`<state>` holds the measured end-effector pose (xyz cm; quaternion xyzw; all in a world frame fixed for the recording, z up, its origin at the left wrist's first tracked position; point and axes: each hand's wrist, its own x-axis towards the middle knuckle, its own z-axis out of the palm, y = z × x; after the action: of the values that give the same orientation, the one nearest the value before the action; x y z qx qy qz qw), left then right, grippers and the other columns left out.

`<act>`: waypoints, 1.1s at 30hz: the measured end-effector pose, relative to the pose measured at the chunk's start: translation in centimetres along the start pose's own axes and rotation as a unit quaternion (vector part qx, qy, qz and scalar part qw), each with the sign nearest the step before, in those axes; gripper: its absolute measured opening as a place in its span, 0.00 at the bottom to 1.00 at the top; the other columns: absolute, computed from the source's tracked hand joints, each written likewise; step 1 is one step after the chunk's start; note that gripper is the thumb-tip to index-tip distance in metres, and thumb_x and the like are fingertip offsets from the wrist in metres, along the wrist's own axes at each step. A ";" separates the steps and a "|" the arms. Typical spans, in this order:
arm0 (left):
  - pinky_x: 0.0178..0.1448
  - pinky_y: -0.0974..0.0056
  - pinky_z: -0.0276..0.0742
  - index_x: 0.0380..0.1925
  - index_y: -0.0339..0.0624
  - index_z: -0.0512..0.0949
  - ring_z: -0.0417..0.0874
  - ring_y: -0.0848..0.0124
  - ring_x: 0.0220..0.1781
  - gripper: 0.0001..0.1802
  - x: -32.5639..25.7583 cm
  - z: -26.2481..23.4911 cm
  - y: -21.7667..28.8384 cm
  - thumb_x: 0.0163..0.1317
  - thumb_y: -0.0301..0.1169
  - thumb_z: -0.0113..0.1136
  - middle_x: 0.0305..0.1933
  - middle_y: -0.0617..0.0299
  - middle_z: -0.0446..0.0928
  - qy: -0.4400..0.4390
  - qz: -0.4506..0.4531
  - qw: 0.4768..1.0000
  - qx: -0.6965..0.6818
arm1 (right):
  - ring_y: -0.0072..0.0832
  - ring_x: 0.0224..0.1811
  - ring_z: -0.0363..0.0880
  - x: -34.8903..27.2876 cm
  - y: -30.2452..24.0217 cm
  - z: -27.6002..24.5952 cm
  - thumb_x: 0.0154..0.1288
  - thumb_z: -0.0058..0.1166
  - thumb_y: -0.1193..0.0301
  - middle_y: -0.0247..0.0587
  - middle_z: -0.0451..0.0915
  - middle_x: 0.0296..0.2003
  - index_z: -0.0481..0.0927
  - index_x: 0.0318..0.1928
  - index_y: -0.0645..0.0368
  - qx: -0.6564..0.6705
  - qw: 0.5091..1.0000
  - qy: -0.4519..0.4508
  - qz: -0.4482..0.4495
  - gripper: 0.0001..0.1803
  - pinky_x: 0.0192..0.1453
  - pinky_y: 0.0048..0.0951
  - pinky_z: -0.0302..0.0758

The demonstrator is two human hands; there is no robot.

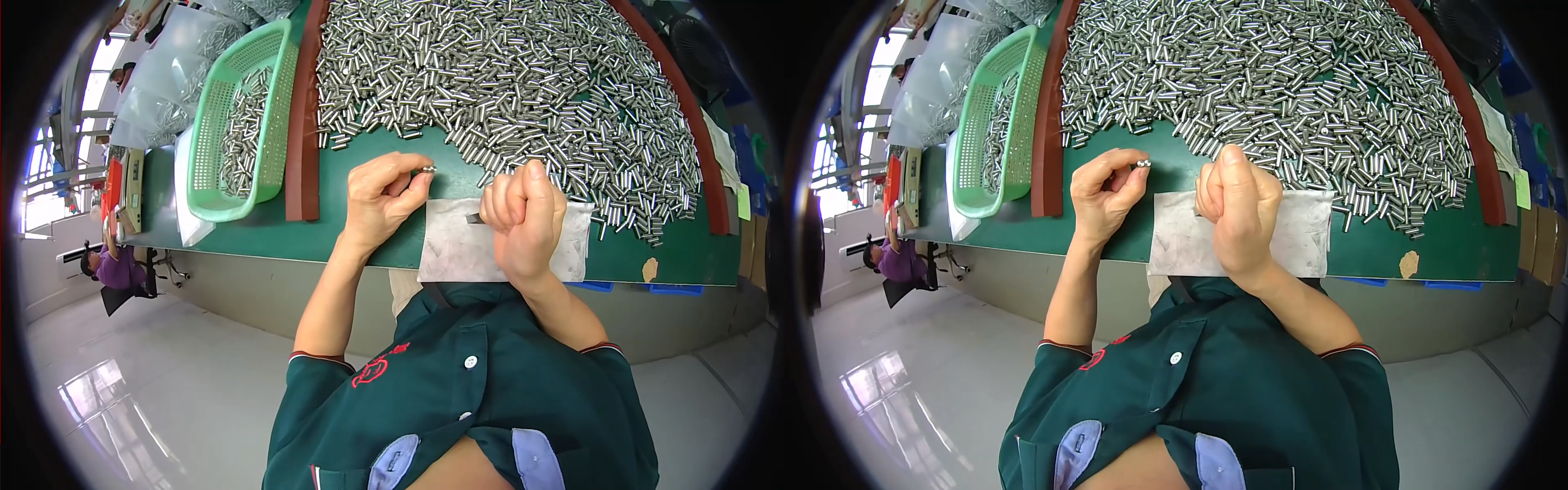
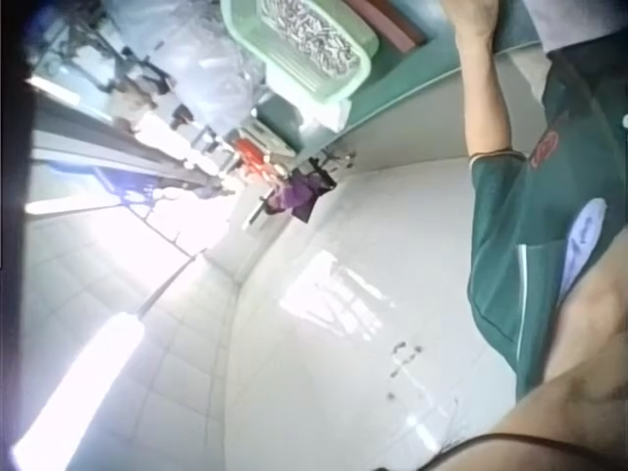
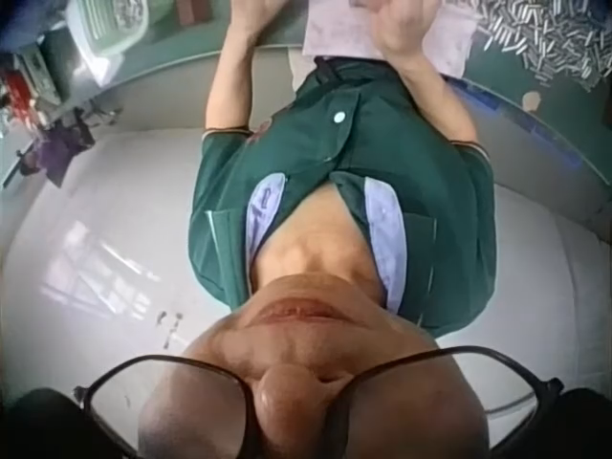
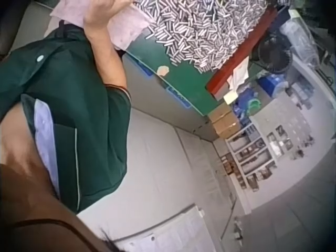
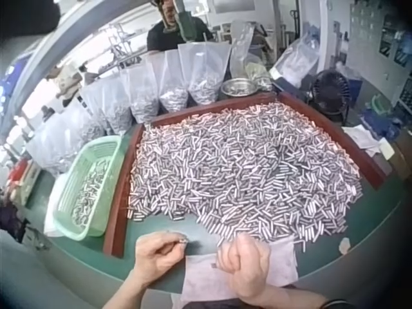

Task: Inspecting and sorting small metal components on a factory workbench using a small metal tool.

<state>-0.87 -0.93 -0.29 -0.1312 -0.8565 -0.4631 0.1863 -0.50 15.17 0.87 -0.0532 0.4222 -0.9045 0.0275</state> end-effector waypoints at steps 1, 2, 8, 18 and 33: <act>0.17 0.71 0.53 0.24 0.39 0.76 0.57 0.78 0.12 0.09 0.0 0.0 0.0 0.39 0.19 0.59 0.10 0.68 0.55 -0.001 0.000 1.000 0.000 | 0.16 0.09 0.43 0.0 0.0 0.0 0.67 0.25 0.65 0.29 0.51 0.07 0.54 0.12 0.54 0.003 1.000 0.003 0.002 0.23 0.14 0.20 0.45; 0.17 0.71 0.52 0.24 0.39 0.77 0.56 0.79 0.12 0.09 0.1 0.0 0.1 0.38 0.19 0.59 0.10 0.67 0.56 0.003 -0.001 1.000 -0.001 | 0.16 0.09 0.43 0.0 0.0 0.0 0.67 0.25 0.65 0.29 0.51 0.07 0.54 0.12 0.54 0.003 1.000 0.004 0.002 0.23 0.14 0.20 0.45; 0.18 0.75 0.53 0.26 0.38 0.75 0.58 0.82 0.14 0.07 -0.2 -0.2 0.1 0.44 0.19 0.57 0.13 0.71 0.60 0.014 -0.068 0.996 -0.063 | 0.15 0.10 0.47 0.0 0.0 -0.1 0.66 0.31 0.67 0.29 0.54 0.08 0.55 0.12 0.57 0.042 0.999 0.000 0.008 0.23 0.15 0.20 0.46; 0.18 0.81 0.49 0.32 0.36 0.69 0.51 0.87 0.14 0.06 0.4 -0.3 -0.1 0.60 0.28 0.47 0.28 0.58 0.71 -0.058 -0.331 0.752 -0.567 | 0.14 0.10 0.46 0.0 0.2 -0.3 0.67 0.30 0.66 0.30 0.54 0.08 0.55 0.12 0.57 0.051 0.999 -0.004 0.006 0.23 0.14 0.19 0.45; 0.16 0.80 0.48 0.36 0.30 0.72 0.54 0.87 0.14 0.11 0.8 -0.1 0.1 0.60 0.28 0.48 0.25 0.59 0.74 -0.070 -0.382 0.766 -0.512 | 0.16 0.08 0.43 0.2 0.2 -0.2 0.68 0.24 0.64 0.27 0.51 0.07 0.53 0.12 0.53 0.011 1.000 -0.004 0.004 0.24 0.13 0.21 0.47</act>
<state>-1.57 -0.89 0.20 0.0993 -0.4827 -0.8551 -0.1612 -0.75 15.20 0.63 -0.0543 0.4127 -0.9086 0.0334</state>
